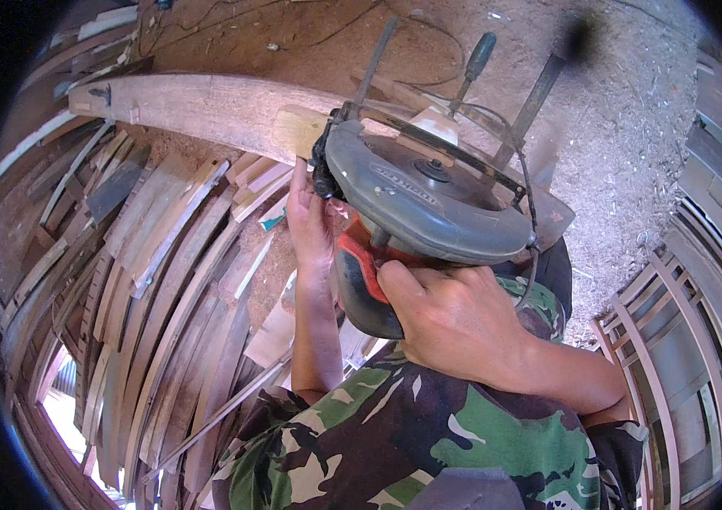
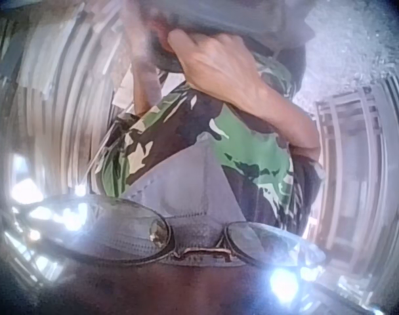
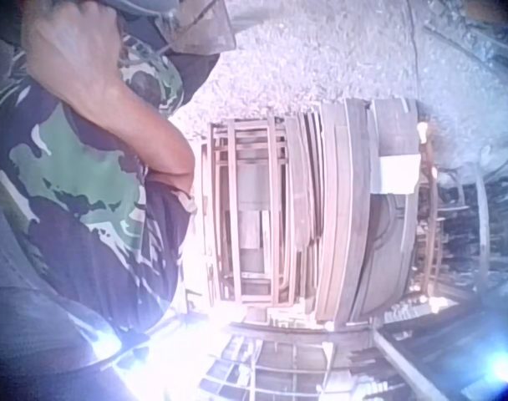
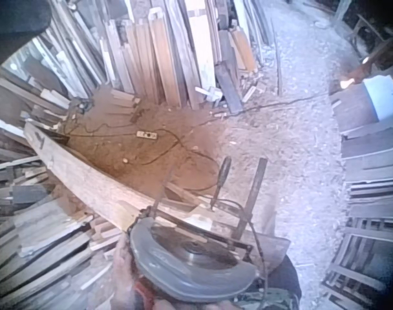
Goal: The person uses a circular saw to cut a small block of wood that is clamped to a larger beam, then releases the clamp and picks up the wooden pieces.
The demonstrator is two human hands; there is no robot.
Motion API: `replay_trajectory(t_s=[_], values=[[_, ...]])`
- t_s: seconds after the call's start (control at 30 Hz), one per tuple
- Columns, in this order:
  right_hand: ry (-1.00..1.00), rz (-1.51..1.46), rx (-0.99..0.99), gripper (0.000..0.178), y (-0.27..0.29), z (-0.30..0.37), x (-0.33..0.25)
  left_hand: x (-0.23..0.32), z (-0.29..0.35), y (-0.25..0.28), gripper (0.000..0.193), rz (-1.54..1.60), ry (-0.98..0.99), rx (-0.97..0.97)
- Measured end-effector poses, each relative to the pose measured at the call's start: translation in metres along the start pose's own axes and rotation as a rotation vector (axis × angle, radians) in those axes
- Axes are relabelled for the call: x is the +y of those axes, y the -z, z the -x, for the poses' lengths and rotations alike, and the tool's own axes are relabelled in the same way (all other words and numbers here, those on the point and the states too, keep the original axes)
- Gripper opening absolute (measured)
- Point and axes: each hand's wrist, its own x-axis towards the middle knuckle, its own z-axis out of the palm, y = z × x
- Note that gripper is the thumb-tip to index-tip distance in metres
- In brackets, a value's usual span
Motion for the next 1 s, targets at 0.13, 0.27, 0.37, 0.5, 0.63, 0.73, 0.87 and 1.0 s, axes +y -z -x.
replay_trajectory(t_s=[0.13,0.27,0.37,0.5,0.63,0.73,0.87,1.0], values=[[-0.001,0.004,-0.011,0.026,-0.005,-0.008,-0.003,0.006,-0.007,-0.005,0.078,0.026,0.002,0.004],[-0.008,-0.034,-0.005,0.025,-0.008,-0.016,-0.006,0.009,-0.011,0.004,0.059,-0.042,-0.022,-0.029],[0.004,-0.018,-0.022,0.025,-0.009,-0.020,-0.007,0.010,-0.010,0.017,0.045,-0.101,-0.011,-0.047],[0.032,0.006,-0.013,0.023,-0.015,-0.033,-0.010,0.033,-0.006,-0.017,0.059,0.080,0.093,0.242],[0.135,-0.064,0.073,0.025,-0.031,-0.059,-0.014,0.037,-0.005,0.011,0.059,-0.003,0.046,0.181],[0.207,-0.032,0.160,0.024,-0.049,-0.083,-0.015,0.034,-0.026,0.056,0.059,-0.181,-0.067,0.009],[0.285,-0.030,0.217,0.022,-0.067,-0.108,-0.020,0.049,-0.049,0.089,0.059,-0.319,-0.168,-0.048],[0.286,0.006,0.213,0.025,-0.065,-0.124,-0.022,0.066,-0.068,0.109,0.058,-0.434,-0.245,-0.071]])
